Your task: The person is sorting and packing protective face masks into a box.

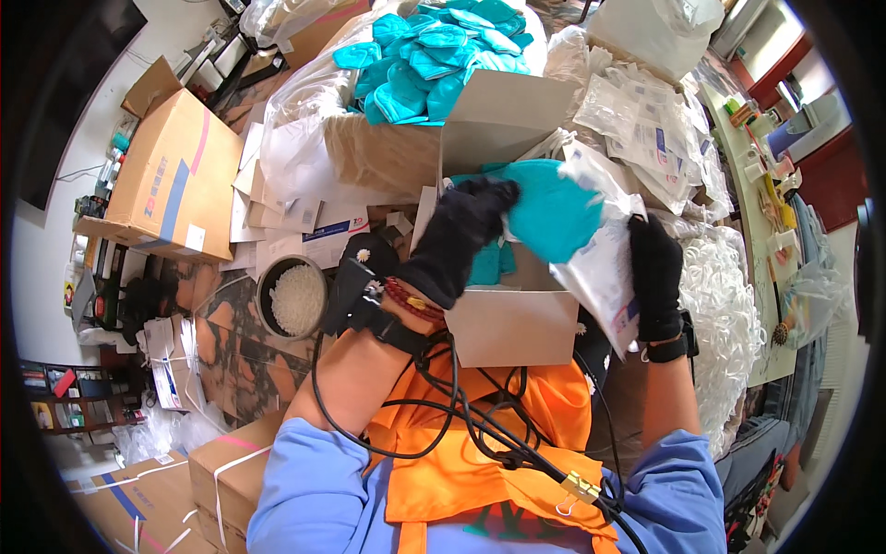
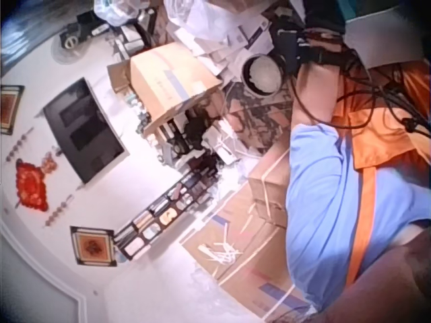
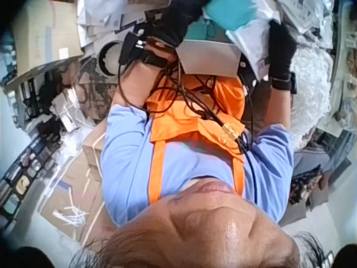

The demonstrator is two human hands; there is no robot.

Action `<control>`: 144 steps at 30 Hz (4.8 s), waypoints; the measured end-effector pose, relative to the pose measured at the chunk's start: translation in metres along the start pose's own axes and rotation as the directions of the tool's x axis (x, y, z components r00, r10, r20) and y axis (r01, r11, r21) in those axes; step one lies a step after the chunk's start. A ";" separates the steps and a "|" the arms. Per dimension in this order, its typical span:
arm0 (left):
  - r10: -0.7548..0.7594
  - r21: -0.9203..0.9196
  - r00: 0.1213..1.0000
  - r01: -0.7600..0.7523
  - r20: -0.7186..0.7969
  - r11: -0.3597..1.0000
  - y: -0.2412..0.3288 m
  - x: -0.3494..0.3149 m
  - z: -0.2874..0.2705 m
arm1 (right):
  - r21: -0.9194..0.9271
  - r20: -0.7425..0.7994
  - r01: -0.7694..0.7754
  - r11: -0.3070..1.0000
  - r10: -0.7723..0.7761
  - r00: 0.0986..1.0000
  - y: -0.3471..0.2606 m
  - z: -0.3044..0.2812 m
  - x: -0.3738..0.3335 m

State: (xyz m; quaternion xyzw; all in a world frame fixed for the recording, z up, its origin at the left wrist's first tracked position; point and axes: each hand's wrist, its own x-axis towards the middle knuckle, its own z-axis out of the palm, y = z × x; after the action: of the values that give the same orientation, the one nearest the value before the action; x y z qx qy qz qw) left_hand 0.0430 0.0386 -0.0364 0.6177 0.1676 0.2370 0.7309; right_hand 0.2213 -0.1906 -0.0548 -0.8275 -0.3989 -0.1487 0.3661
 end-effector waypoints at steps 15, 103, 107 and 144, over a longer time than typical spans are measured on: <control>-0.080 0.123 0.900 0.029 0.429 0.992 -0.011 0.034 0.030 | 0.261 0.350 -0.195 0.945 0.096 0.932 -0.047 -0.032 0.003; 0.033 -0.165 0.956 0.016 0.292 0.986 -0.004 0.013 0.015 | 0.452 0.351 -0.070 0.889 -0.105 0.930 -0.053 -0.008 0.000; -0.092 -0.259 0.951 0.172 0.295 0.951 -0.003 0.012 0.007 | 0.483 0.508 -0.239 0.842 -0.047 0.860 -0.030 -0.004 -0.008; 0.345 0.701 0.768 -0.637 0.540 0.321 -0.040 -0.057 0.018 | 0.289 0.651 0.473 0.832 -0.533 0.540 -0.067 0.171 0.041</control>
State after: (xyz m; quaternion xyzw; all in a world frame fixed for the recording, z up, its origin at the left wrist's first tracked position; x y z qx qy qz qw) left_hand 0.0107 -0.0123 -0.0749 0.9421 -0.0460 0.2398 0.2299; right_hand 0.1883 -0.0160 -0.1176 -0.6537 -0.7337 0.0982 0.1575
